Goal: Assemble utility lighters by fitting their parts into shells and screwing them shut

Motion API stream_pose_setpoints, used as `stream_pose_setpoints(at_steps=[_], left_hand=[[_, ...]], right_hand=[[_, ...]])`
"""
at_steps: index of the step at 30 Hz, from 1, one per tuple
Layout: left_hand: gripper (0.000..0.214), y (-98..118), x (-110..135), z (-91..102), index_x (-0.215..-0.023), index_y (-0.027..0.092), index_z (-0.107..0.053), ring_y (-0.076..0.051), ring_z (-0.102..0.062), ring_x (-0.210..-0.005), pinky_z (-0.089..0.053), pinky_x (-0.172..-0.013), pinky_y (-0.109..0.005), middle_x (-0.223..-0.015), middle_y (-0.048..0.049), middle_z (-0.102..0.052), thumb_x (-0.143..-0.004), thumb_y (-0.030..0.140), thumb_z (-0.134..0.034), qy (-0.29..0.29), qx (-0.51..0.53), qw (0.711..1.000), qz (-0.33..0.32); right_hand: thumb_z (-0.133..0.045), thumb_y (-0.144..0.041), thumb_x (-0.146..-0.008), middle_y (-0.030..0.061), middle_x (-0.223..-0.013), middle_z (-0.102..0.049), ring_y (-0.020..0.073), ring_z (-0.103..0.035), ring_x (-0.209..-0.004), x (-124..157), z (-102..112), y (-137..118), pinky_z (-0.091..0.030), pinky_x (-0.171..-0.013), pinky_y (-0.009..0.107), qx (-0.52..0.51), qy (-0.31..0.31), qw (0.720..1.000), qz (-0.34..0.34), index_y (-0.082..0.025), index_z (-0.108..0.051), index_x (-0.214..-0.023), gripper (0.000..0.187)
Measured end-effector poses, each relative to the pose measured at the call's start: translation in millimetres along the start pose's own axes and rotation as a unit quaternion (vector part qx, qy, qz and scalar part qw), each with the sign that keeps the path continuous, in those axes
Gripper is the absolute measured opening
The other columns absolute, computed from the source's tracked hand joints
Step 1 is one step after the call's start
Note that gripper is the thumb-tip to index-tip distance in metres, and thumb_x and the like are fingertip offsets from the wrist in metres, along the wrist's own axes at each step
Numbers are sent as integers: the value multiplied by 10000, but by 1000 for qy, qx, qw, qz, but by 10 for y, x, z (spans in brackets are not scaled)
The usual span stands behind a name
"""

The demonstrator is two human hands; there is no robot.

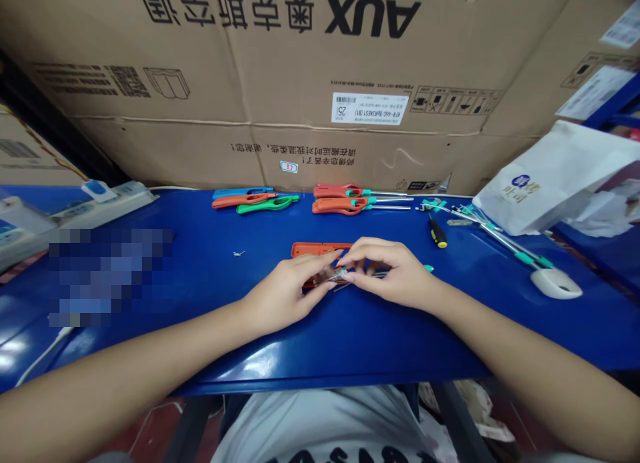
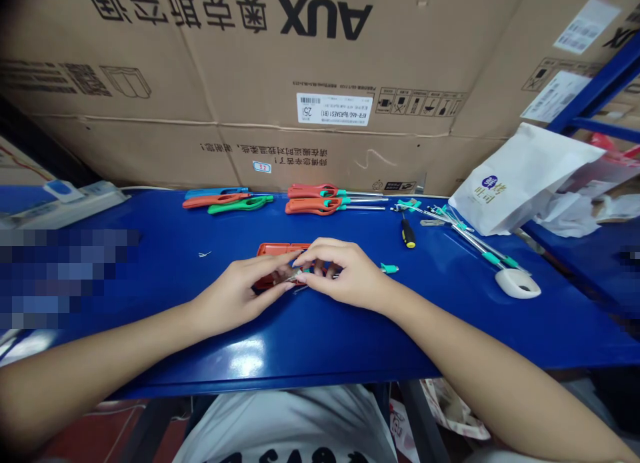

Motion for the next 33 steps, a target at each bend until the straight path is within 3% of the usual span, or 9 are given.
stream_pose_setpoints(at_steps=[3, 8, 12, 16, 20, 24, 27, 30, 33], left_hand=[[447, 23, 1, -16, -1429, 205, -545, -171, -706, -903, -574, -840, -289, -1074, -66, -743, -985, 227, -590, -13, -24, 1000, -7], [410, 75, -6, -8, -1396, 201, -574, -186, -698, -964, -559, -898, -311, -1075, -78, -739, -986, 204, -571, -22, -44, 998, -26], [302, -38, -33, 30, -1252, 187, -678, -197, -717, -966, -571, -880, -314, -1112, -80, -760, -966, 235, -592, 1, 32, 999, 40], [309, -261, -44, 5, -1176, 138, -695, -228, -730, -1014, -589, -913, -353, -1140, -106, -764, -935, 324, -640, 31, 206, 966, 156], [346, -325, -48, -51, -1171, 126, -683, -237, -727, -1020, -585, -931, -383, -1152, -122, -754, -913, 357, -663, 28, 256, 949, 181], [309, -299, -39, -77, -1127, 138, -698, -218, -729, -939, -596, -869, -359, -1096, -111, -763, -907, 352, -666, 25, 254, 951, 173], [314, -308, -26, -87, -1123, 138, -706, -216, -723, -910, -599, -841, -356, -1076, -112, -764, -898, 356, -675, 26, 243, 951, 187], [325, -314, -25, -76, -1126, 133, -719, -219, -715, -913, -593, -837, -360, -1079, -117, -760, -882, 345, -683, 29, 224, 956, 187], [311, -311, -29, -67, -1095, 126, -739, -206, -702, -873, -585, -805, -343, -1032, -113, -762, -854, 320, -700, 25, 210, 961, 178]], right_hand=[[-643, -307, -925, 59, -852, -726, 142, -639, -691, 7, -11, -14, -519, -634, 271, 36, -1, 999, 1, -210, -756, -916, 149], [-660, -339, -910, 42, -820, -715, 133, -635, -661, 14, -35, 66, -502, -609, 252, -3, 1, 999, -50, -198, -728, -897, 158], [-547, -383, -968, 14, -762, -651, 106, -547, -562, 20, 26, 233, -463, -547, 244, -61, 33, 989, -128, -184, -664, -955, 231], [-626, -252, -901, 41, -924, -647, 125, -578, -701, 18, -18, 172, -489, -665, 262, 58, -58, 995, -56, -189, -680, -985, 118], [-666, -175, -872, 62, -1116, -631, 188, -626, -971, 64, -140, 99, -503, -851, 312, 150, -154, 977, 3, -218, -692, -1025, 162], [-624, -169, -917, 55, -1091, -646, 172, -630, -942, 60, -169, 89, -499, -824, 291, 138, -155, 978, 12, -224, -694, -1029, 143], [-626, -154, -903, 42, -1005, -656, 130, -597, -793, 47, -155, 86, -478, -718, 256, 102, -137, 985, 15, -208, -690, -981, 114], [-661, -211, -880, -24, -715, -586, 88, -491, -573, 43, -116, 168, -429, -575, 232, 46, -110, 991, -61, -186, -664, -898, 30], [-672, -352, -892, -76, -551, -537, 92, -529, -471, 98, -162, 312, -465, -501, 226, -107, -120, 964, -212, -190, -589, -916, 183]])
Point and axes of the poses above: each hand's wrist, its own x-axis away from the middle knuckle, its own z-axis out of the back of the hand, y = z × x, the point moved 7 cm from there along -x, towards the middle knuckle
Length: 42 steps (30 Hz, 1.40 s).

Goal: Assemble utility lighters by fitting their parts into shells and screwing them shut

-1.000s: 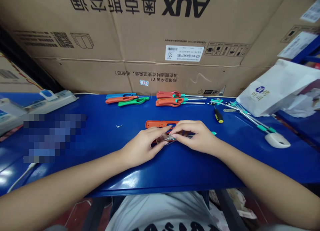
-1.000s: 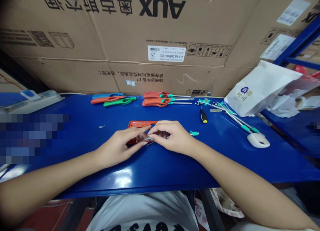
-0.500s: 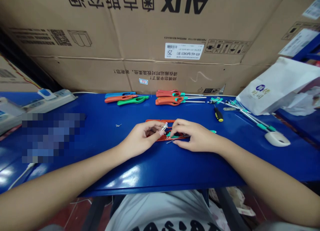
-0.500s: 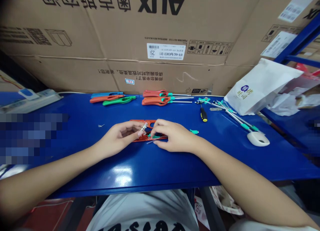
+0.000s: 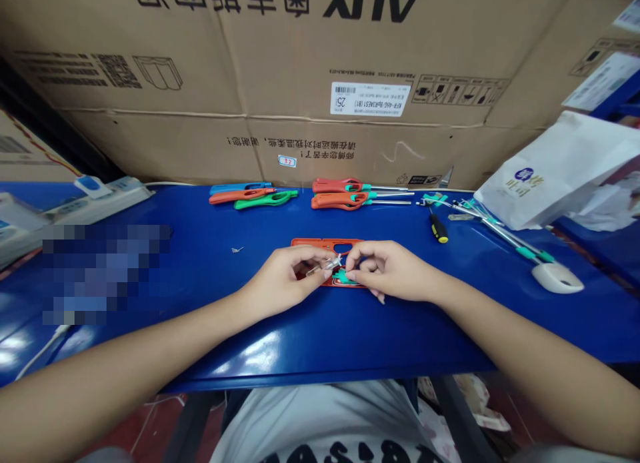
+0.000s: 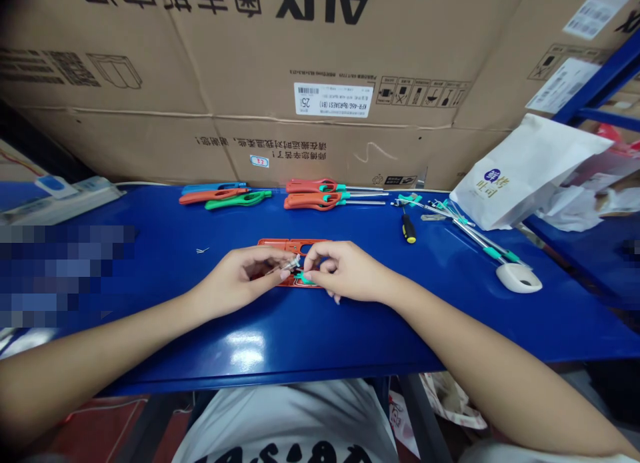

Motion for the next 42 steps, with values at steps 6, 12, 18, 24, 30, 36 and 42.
stream_pose_setpoints(at_steps=[6, 12, 18, 24, 30, 36, 42], left_hand=[[324, -18, -12, 18, -1076, 117, -750, -209, -710, -865, -582, -798, -338, -984, -108, -770, -822, 316, -727, -5, 22, 999, 31], [297, -23, -44, 62, -1044, 141, -768, -231, -735, -950, -578, -873, -344, -1066, -97, -788, -832, 347, -743, -3, 54, 996, 66], [281, 5, -44, 44, -1039, 155, -784, -225, -736, -928, -573, -838, -323, -1033, -77, -798, -859, 359, -714, -20, 41, 997, 60], [309, 3, -25, 16, -1082, 140, -772, -206, -716, -847, -554, -739, -297, -1014, -92, -790, -870, 355, -706, -38, 23, 998, 48], [327, 15, -31, 20, -1078, 136, -773, -176, -676, -739, -519, -657, -274, -944, -83, -789, -870, 379, -705, -43, 16, 998, 49], [338, 18, -30, 23, -1075, 122, -770, -185, -694, -812, -514, -679, -261, -1013, -94, -792, -861, 375, -702, -45, 20, 997, 60], [317, 16, -34, 28, -1066, 118, -773, -179, -691, -813, -507, -686, -252, -1005, -90, -794, -853, 343, -706, -42, 17, 997, 57]], right_hand=[[-800, -444, -791, -34, -639, -659, 120, -673, -561, -27, -60, 38, -592, -548, 253, -148, -33, 986, -64, -174, -576, -917, 373], [-784, -463, -804, -56, -569, -620, 95, -617, -491, -65, -63, 86, -593, -513, 242, -149, -18, 986, -69, -170, -611, -896, 352], [-775, -447, -808, -50, -559, -629, 97, -609, -471, -64, -72, 124, -566, -485, 225, -123, -13, 990, -71, -171, -605, -883, 333], [-733, -422, -853, -39, -616, -639, 104, -652, -539, -39, -64, 108, -587, -551, 234, -91, -14, 994, -57, -172, -601, -888, 284], [-706, -398, -880, -40, -636, -621, 97, -640, -548, -30, -62, 81, -587, -550, 233, -80, -21, 995, -51, -170, -592, -888, 255], [-682, -395, -893, -40, -629, -617, 92, -630, -531, -39, -69, 96, -584, -553, 230, -82, -24, 995, -54, -168, -580, -892, 248], [-676, -378, -893, -36, -634, -619, 94, -628, -531, -42, -63, 98, -590, -551, 237, -84, -23, 995, -54, -168, -577, -892, 232]])
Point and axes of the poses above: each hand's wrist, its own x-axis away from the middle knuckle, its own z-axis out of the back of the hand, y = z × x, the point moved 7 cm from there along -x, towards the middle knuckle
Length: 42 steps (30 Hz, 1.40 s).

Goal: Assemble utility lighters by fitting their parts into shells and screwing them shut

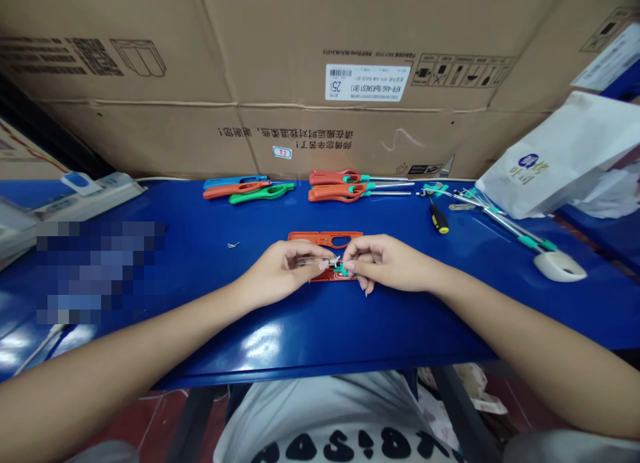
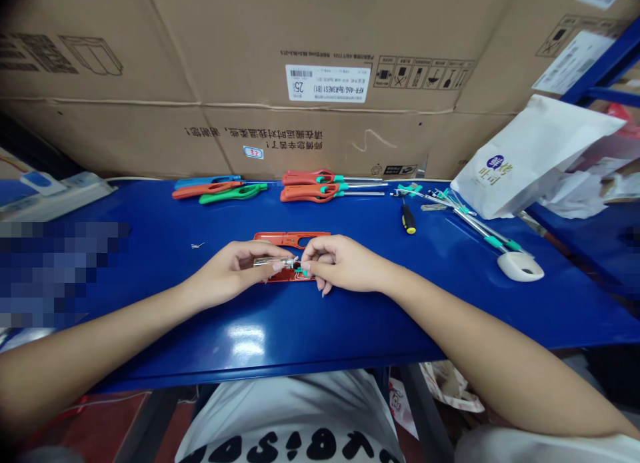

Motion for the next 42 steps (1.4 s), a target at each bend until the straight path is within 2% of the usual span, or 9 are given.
stream_pose_setpoints(at_steps=[7, 27, 42], left_hand=[[321, -17, 4, -3, -1073, 120, -776, -173, -683, -779, -499, -669, -251, -972, -91, -794, -854, 343, -703, -3, -7, 1000, -1], [347, -31, -4, -6, -1081, 119, -778, -197, -693, -850, -512, -747, -276, -1015, -107, -790, -844, 364, -713, -5, -4, 1000, 2], [312, -11, 2, 0, -1071, 139, -781, -189, -693, -809, -516, -703, -269, -986, -92, -792, -851, 350, -713, -2, -8, 1000, -5]], right_hand=[[-669, -340, -892, -24, -652, -624, 93, -625, -534, 2, -8, -8, -591, -548, 238, 19, 0, 1000, -1, -160, -588, -890, 197], [-687, -363, -876, -29, -638, -622, 96, -620, -527, 5, 7, -6, -595, -534, 243, 13, 3, 1000, -1, -164, -591, -887, 221], [-690, -370, -882, -35, -613, -610, 93, -608, -518, 2, -7, -9, -593, -523, 237, 8, -2, 1000, -3, -164, -592, -885, 228]])
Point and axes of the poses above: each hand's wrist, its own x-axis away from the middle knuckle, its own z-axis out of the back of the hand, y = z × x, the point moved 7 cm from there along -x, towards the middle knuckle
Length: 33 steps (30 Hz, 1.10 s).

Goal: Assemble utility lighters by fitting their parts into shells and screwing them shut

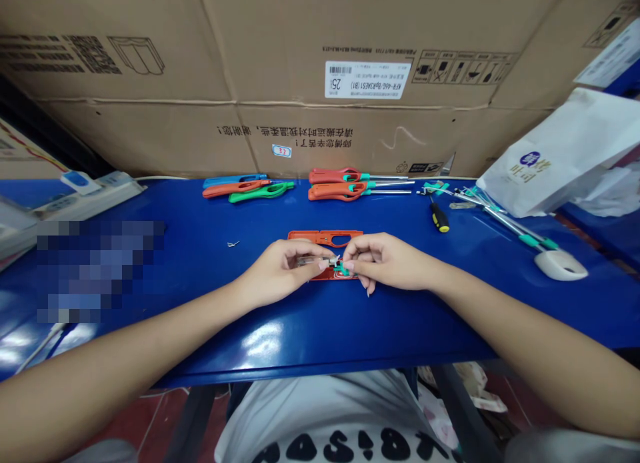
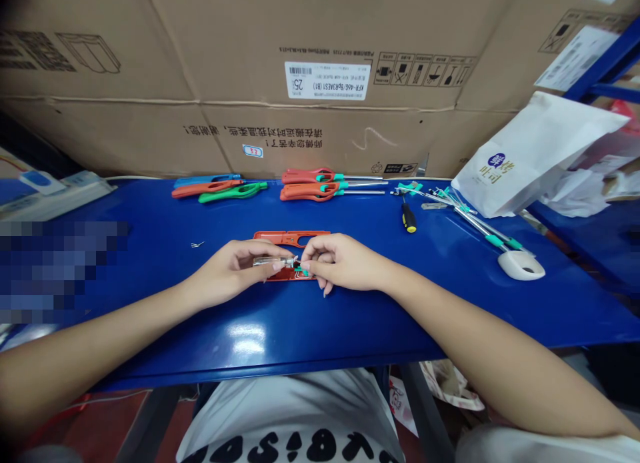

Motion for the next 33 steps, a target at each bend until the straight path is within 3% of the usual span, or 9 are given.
stream_pose_setpoints(at_steps=[22, 33], left_hand=[[303, 38, 20, -44, -1075, 139, -791, -223, -723, -920, -562, -800, -295, -1055, -112, -788, -854, 328, -708, -23, 15, 1000, -2], [274, 36, 17, -36, -1055, 151, -795, -219, -731, -915, -571, -813, -298, -1043, -97, -793, -856, 319, -711, -5, 14, 1000, -2]], right_hand=[[-719, -431, -851, -49, -603, -548, 80, -563, -487, 5, 17, -33, -578, -462, 229, 19, 15, 999, 26, -152, -645, -873, 289], [-744, -510, -822, -67, -550, -525, 77, -523, -453, -14, 37, 0, -563, -434, 229, -4, 36, 999, 17, -157, -651, -904, 374]])
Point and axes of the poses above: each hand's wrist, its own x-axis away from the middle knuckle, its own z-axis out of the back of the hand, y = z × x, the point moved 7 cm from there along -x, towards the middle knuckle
